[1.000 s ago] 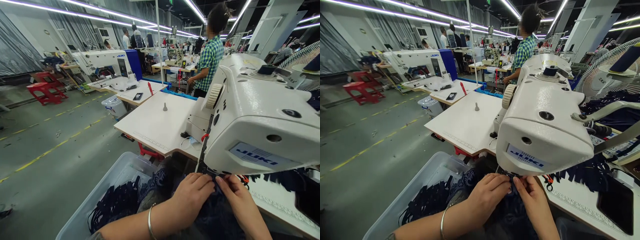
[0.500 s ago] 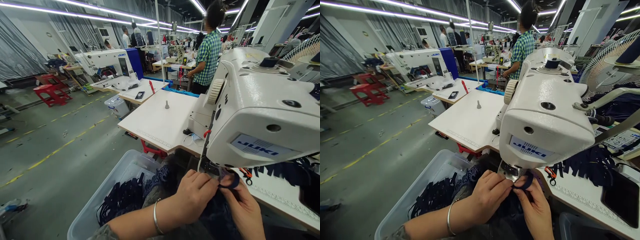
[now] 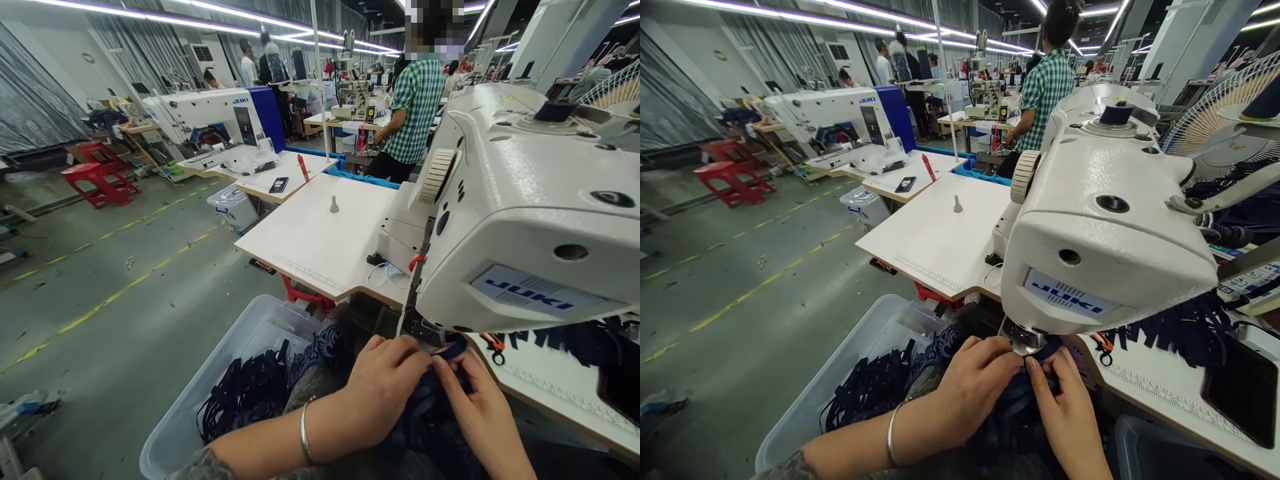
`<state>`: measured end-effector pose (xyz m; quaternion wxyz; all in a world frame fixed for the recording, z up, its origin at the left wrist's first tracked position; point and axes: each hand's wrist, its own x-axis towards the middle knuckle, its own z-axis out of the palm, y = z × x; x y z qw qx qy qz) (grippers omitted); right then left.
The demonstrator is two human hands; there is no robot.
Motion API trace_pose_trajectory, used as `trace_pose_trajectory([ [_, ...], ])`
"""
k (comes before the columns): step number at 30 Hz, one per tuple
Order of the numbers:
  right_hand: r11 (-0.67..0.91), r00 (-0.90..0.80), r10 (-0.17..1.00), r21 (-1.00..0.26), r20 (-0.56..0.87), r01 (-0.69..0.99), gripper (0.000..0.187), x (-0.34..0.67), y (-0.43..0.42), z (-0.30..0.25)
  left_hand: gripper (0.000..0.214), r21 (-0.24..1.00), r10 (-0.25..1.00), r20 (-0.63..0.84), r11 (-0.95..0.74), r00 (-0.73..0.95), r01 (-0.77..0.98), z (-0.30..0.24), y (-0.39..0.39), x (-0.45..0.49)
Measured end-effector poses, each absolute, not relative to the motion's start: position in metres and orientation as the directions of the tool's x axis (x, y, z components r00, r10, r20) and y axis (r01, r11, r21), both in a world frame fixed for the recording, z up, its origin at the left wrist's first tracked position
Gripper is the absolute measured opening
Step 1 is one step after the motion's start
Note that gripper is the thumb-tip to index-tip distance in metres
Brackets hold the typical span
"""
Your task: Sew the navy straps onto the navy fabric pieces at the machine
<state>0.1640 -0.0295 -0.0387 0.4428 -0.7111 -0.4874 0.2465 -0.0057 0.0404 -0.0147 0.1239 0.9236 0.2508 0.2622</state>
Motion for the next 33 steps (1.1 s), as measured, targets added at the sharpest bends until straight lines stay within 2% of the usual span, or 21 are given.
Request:
trace_pose_trajectory([
  [4,-0.147,0.487,0.872,-0.922,0.05,0.357,0.03,0.165,-0.015,-0.042,0.035,0.012,0.276,0.402,-0.955,0.873,0.297,-0.013,0.046,-0.014],
  [7,-0.129,0.5,0.866,-0.969,-0.007,0.209,0.027,0.174,-0.002,-0.045,0.033,-0.092,0.24,0.384,-0.951,0.892,0.295,-0.01,0.048,-0.016],
  [9,-0.148,0.495,0.868,-0.972,-0.039,0.184,0.029,0.183,0.006,-0.046,0.031,-0.099,0.278,0.383,-0.936,0.881,0.338,-0.01,0.046,-0.013],
  [11,-0.158,0.478,0.878,-0.955,-0.019,0.252,0.031,0.191,0.015,-0.046,0.031,-0.082,0.345,0.396,-0.91,0.851,0.406,-0.011,0.044,-0.008],
  [17,-0.005,0.369,0.899,-0.838,0.235,0.545,0.027,0.204,0.036,-0.047,0.031,-0.02,0.485,0.43,-0.838,0.761,0.545,-0.011,0.04,0.008],
  [20,0.039,0.343,0.883,-0.778,0.321,0.627,0.026,0.209,0.044,-0.049,0.031,-0.024,0.508,0.451,-0.815,0.734,0.579,-0.011,0.039,0.013],
  [33,0.035,0.335,0.87,-0.722,0.362,0.691,0.026,0.214,0.049,-0.052,0.032,-0.056,0.509,0.476,-0.796,0.717,0.603,-0.014,0.037,0.017],
])
